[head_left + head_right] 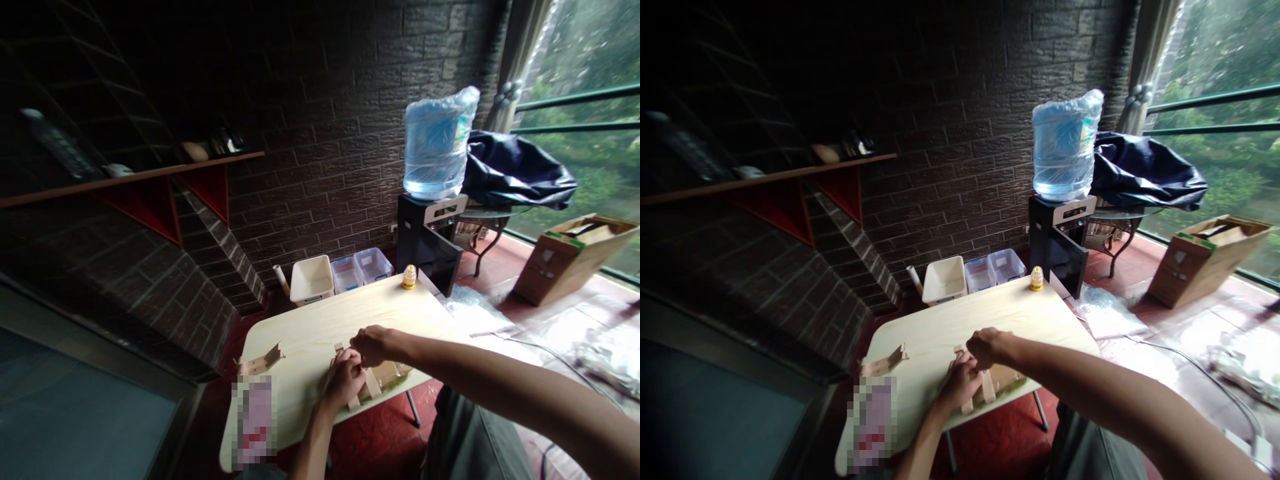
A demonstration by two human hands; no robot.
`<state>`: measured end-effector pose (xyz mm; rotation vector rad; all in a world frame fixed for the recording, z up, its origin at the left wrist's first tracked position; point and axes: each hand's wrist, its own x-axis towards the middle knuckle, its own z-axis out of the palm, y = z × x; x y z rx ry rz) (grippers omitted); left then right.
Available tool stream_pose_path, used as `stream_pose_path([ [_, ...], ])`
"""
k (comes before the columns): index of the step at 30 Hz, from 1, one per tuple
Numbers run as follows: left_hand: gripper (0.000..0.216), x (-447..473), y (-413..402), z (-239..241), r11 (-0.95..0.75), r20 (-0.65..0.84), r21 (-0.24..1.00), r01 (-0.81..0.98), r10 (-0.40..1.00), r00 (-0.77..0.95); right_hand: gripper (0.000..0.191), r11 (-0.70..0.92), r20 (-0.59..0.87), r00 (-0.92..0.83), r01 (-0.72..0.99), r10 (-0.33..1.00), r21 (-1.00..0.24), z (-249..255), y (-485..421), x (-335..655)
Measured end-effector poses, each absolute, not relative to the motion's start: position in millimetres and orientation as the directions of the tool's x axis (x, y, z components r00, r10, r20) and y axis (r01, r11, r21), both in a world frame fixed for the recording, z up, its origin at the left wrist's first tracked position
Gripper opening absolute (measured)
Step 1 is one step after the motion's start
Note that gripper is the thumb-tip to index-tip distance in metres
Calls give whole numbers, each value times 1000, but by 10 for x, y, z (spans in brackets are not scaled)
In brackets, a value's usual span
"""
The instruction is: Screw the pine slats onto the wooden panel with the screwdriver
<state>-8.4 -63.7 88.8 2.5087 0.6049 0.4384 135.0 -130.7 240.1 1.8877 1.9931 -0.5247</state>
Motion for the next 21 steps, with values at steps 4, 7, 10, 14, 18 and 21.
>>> stream_pose_path([
  [4,16,-81,-634,893,-780,194,531,332,493,848,30,65,-471,-70,998,880,-27,2426,-1295,1346],
  [7,18,-84,-631,883,-786,198,526,325,485,852,29,68,-461,-74,997,884,-28,2389,-1288,1372],
  [10,18,-91,-622,872,-789,202,526,318,478,855,31,77,-460,-82,997,884,-29,2339,-1281,1405],
  [14,18,-91,-602,853,-791,203,529,309,471,858,31,92,-444,-99,995,890,-37,2299,-1270,1443],
  [18,19,-84,-598,824,-791,212,526,312,477,853,30,101,-450,-115,993,886,-56,2285,-1243,1445],
  [21,19,-81,-606,803,-790,221,526,316,486,846,28,91,-462,-110,994,880,-63,2282,-1223,1420],
])
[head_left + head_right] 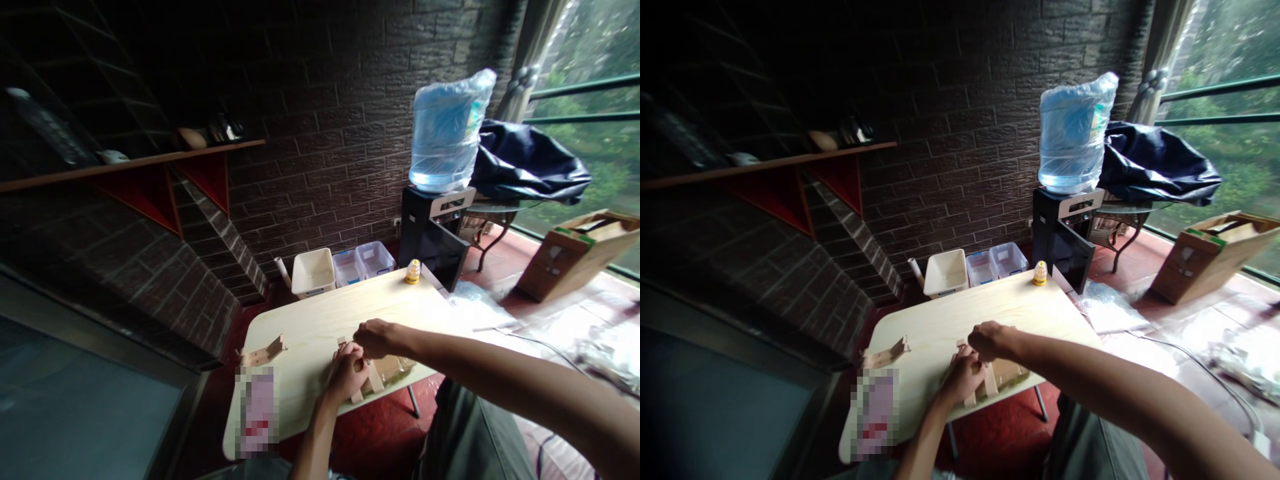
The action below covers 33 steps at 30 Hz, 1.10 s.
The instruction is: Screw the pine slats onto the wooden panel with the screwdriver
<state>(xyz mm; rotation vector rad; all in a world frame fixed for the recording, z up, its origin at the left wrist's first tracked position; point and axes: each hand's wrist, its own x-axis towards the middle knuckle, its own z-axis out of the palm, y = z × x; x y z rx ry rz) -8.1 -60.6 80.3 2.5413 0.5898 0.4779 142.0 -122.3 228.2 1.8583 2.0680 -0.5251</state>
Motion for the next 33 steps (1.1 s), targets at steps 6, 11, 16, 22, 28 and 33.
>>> stream_pose_path([
  [6,20,-88,-595,798,-782,228,543,306,489,842,30,34,-486,-65,997,872,-72,2292,-1219,1430],
  [11,20,-85,-580,807,-774,224,561,295,485,846,30,-49,-548,-6,995,836,-86,2280,-1229,1453],
  [16,19,-80,-596,819,-763,233,576,293,497,836,31,-49,-519,1,996,855,-79,2300,-1248,1394],
  [22,20,-90,-614,866,-749,254,603,275,507,823,29,32,-462,-58,998,885,-62,2318,-1288,1432],
  [28,19,-87,-619,879,-739,260,615,274,518,815,29,84,-396,-94,996,914,-42,2258,-1376,1425],
  [33,18,-81,-604,846,-736,254,615,284,525,812,32,62,-415,-75,997,907,-43,2179,-1332,1389],
])
